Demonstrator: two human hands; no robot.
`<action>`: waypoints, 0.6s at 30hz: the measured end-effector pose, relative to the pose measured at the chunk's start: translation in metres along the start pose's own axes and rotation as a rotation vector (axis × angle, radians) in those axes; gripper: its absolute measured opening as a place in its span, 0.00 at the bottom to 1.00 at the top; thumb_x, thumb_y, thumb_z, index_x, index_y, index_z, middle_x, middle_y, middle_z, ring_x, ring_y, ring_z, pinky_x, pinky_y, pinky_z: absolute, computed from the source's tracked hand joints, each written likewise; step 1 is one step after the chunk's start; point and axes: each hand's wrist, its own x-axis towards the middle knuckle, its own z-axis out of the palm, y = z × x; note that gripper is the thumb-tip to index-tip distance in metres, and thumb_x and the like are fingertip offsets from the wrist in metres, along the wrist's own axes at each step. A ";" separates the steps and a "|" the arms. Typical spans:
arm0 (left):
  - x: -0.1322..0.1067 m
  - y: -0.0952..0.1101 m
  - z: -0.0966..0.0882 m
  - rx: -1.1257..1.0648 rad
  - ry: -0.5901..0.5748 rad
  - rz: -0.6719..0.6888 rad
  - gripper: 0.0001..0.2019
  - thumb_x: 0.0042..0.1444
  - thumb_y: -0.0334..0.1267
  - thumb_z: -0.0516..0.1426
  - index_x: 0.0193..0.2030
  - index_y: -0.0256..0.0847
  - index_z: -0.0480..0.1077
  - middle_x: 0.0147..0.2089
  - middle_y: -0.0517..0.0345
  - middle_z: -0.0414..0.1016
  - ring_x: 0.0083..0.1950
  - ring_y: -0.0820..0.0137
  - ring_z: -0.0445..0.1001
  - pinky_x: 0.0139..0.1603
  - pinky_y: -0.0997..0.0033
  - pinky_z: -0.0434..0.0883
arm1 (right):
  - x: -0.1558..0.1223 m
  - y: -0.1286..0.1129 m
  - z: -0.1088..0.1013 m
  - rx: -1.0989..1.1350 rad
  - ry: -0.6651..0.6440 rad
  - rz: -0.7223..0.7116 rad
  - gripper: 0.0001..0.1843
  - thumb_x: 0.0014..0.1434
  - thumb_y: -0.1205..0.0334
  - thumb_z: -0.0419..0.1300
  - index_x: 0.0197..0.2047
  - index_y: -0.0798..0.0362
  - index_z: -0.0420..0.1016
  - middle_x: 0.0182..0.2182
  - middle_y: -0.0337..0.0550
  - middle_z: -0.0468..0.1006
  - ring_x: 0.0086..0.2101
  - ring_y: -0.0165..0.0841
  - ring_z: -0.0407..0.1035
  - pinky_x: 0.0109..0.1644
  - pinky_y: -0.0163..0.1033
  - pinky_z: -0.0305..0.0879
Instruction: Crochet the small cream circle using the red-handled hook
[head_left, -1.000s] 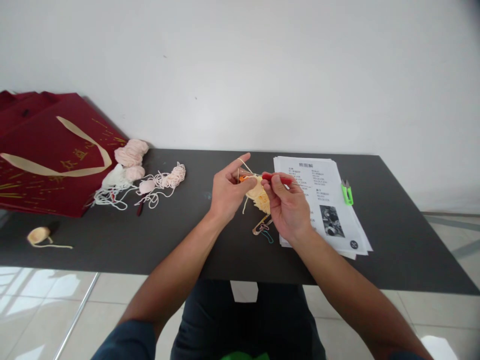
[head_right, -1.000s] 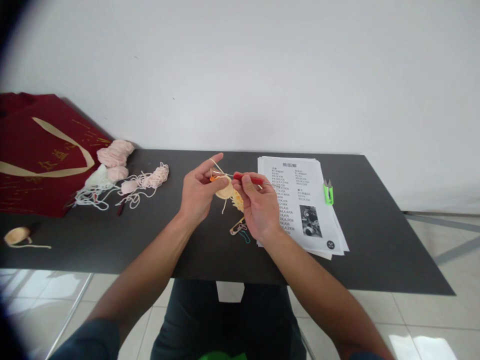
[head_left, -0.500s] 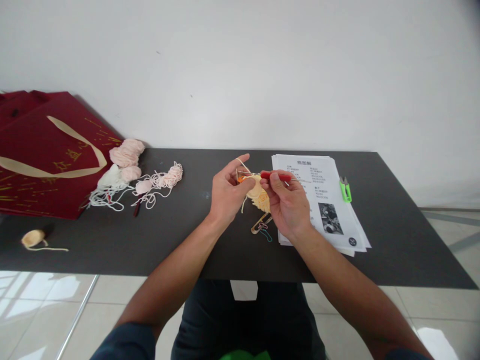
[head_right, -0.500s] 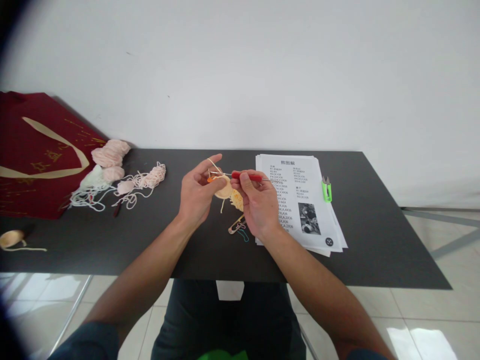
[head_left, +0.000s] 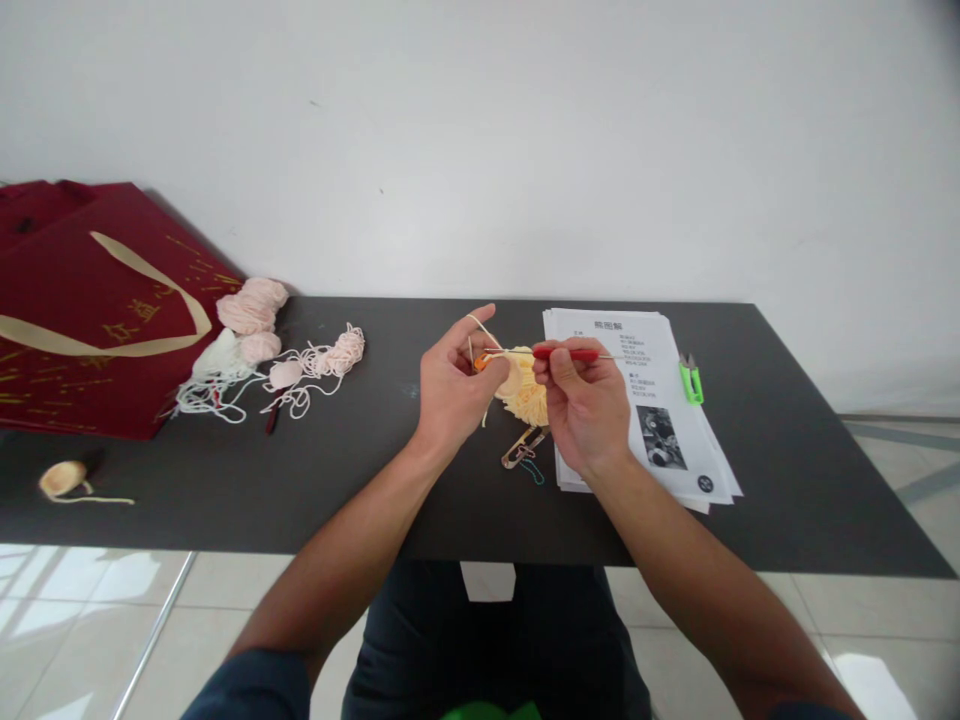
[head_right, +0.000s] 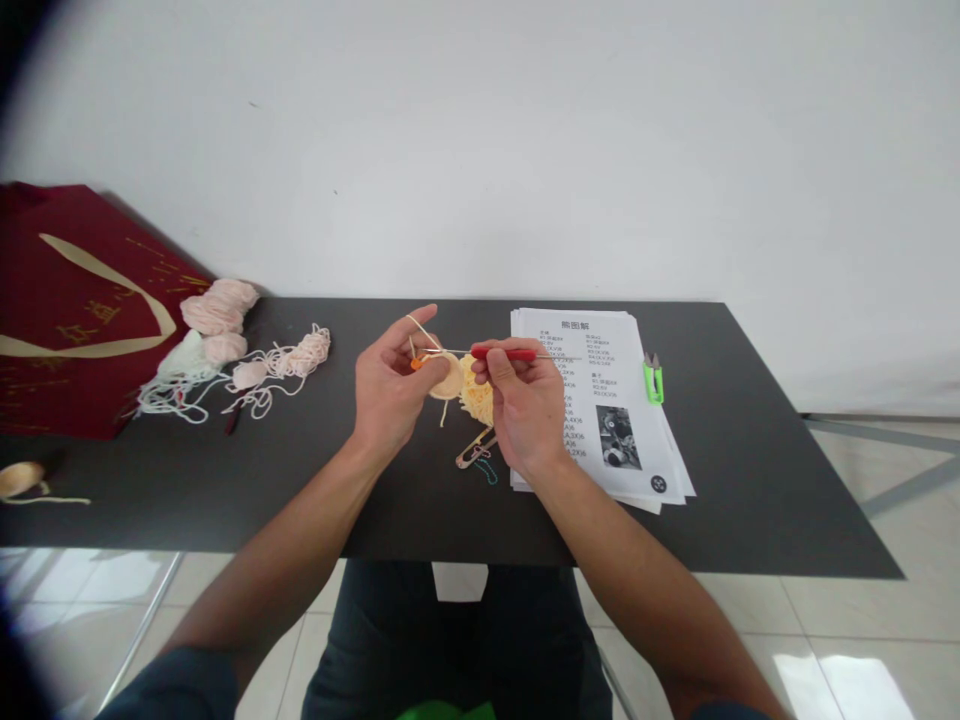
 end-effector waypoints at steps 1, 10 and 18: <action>0.000 0.000 0.000 0.002 0.003 0.009 0.29 0.45 0.28 0.66 0.58 0.42 0.77 0.33 0.64 0.75 0.30 0.77 0.69 0.32 0.75 0.66 | 0.001 -0.001 0.000 -0.006 0.003 -0.019 0.10 0.57 0.58 0.74 0.35 0.46 0.76 0.35 0.34 0.84 0.31 0.25 0.74 0.37 0.33 0.73; 0.001 -0.001 -0.001 0.021 0.014 0.054 0.27 0.46 0.27 0.65 0.56 0.43 0.78 0.33 0.64 0.74 0.30 0.76 0.69 0.33 0.74 0.66 | 0.001 -0.010 0.000 -0.078 0.016 -0.149 0.12 0.54 0.57 0.75 0.34 0.46 0.75 0.33 0.34 0.82 0.29 0.25 0.71 0.34 0.33 0.69; 0.002 -0.004 -0.003 0.042 0.028 0.092 0.26 0.47 0.27 0.65 0.56 0.43 0.78 0.34 0.64 0.74 0.30 0.76 0.69 0.32 0.74 0.66 | 0.000 -0.005 -0.008 -0.217 0.025 -0.291 0.10 0.58 0.59 0.73 0.37 0.46 0.75 0.35 0.35 0.83 0.30 0.26 0.74 0.34 0.34 0.70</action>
